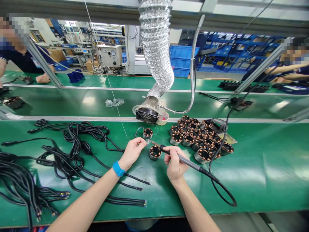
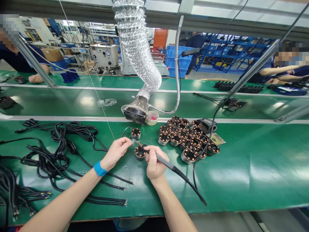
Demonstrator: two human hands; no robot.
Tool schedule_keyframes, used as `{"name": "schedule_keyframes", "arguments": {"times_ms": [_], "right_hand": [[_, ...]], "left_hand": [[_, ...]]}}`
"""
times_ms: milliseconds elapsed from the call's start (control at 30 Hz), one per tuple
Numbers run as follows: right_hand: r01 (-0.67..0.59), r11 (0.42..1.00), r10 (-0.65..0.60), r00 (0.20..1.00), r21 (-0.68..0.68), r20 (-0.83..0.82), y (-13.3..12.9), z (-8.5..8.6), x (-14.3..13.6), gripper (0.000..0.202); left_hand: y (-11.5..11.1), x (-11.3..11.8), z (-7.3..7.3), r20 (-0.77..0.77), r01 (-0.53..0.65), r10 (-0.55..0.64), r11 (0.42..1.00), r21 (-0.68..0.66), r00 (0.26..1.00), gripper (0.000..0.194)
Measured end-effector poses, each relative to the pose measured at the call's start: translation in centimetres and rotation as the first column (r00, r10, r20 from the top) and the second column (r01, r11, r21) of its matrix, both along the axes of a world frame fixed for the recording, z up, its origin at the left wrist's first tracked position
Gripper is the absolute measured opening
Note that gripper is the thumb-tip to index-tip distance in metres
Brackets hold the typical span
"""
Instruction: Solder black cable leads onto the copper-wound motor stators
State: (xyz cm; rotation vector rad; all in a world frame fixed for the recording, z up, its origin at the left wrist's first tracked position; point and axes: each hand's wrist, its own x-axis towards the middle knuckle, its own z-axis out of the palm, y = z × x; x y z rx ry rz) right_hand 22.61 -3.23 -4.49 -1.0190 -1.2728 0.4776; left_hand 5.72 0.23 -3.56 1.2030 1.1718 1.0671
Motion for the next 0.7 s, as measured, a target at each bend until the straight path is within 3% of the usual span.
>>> {"name": "schedule_keyframes", "arguments": {"times_ms": [500,700], "right_hand": [[-0.002,1.0,0.002,1.0,-0.003,0.003,-0.02,-0.1,-0.01,0.028],[-0.018,1.0,0.019,0.991,-0.013,0.135,0.17,0.01,-0.22,0.026]], "left_hand": [[-0.12,-0.07,0.25,0.002,-0.004,0.004,1.0,-0.029,1.0,0.021],[-0.07,-0.11,0.22,0.002,0.002,-0.002,1.0,-0.013,1.0,0.021]]}}
